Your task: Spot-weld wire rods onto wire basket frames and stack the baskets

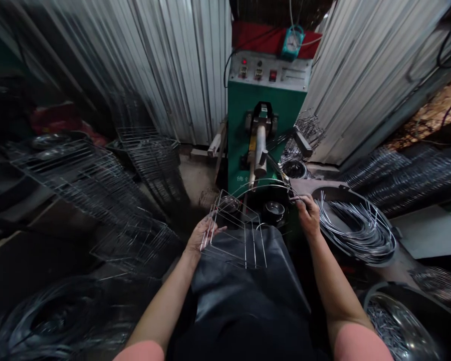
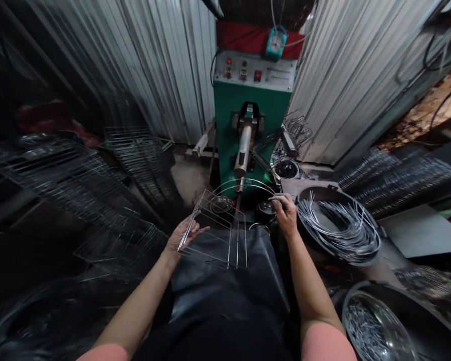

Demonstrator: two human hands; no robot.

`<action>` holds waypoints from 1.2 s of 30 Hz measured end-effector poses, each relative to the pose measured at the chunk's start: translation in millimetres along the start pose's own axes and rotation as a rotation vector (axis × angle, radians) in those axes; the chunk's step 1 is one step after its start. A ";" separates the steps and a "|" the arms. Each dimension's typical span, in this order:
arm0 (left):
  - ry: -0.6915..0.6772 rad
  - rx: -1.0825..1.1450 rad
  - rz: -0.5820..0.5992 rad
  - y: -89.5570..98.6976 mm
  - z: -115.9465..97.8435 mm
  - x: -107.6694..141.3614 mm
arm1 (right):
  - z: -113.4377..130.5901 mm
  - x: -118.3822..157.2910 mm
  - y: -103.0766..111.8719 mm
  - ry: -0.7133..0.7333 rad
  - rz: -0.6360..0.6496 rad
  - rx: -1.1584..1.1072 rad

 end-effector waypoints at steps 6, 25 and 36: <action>-0.050 -0.191 -0.108 -1.8 -7.8 -4.7 | -5.8 -9.5 -26.2 -0.054 0.169 0.115; -0.221 -0.471 -0.289 -30.5 5.5 -108.6 | -103.7 -75.8 -89.9 -0.250 0.495 0.001; -0.256 -0.505 -0.344 -31.6 16.3 -126.7 | -131.8 -93.4 -95.9 -0.267 0.537 -0.124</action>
Point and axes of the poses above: each hand's wrist, its own x-axis away from the middle knuckle, its own y-axis out of the back of the hand, z = x × y, the point moved 6 cm from there along -x, towards the middle knuckle, and after that the axes turned 11 degrees about z, right-handed, at the moved point
